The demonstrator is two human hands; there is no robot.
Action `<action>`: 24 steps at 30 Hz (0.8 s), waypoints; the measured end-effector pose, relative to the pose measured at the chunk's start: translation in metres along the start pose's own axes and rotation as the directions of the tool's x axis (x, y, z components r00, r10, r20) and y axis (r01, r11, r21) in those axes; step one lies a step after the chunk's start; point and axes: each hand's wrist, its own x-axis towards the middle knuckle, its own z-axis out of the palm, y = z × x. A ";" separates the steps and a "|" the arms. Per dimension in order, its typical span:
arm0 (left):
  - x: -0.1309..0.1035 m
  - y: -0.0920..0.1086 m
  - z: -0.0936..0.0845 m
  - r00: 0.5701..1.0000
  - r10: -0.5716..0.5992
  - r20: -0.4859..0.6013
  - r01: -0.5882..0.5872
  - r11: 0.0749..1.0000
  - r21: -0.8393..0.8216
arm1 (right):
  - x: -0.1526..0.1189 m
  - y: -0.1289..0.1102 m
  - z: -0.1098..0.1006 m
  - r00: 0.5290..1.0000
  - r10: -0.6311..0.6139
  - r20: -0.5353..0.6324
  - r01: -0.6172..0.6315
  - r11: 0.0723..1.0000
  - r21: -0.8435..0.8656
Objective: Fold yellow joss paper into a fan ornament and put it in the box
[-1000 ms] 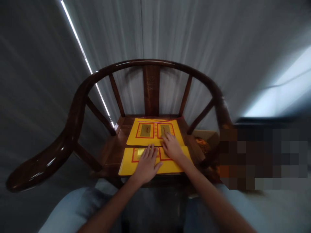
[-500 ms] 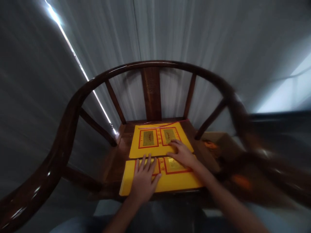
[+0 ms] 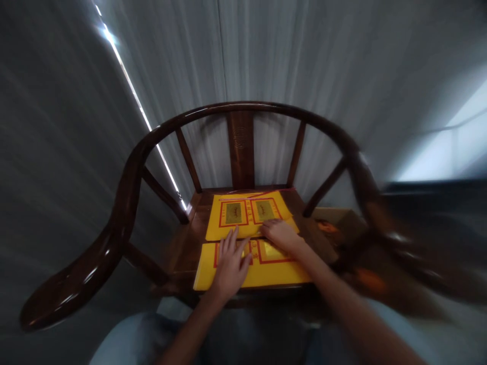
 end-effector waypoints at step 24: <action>0.038 0.051 -0.030 0.652 -0.499 0.571 0.479 -0.312 -0.820 | 0.000 -0.033 -0.087 0.900 0.271 -0.342 -0.278 0.960 0.031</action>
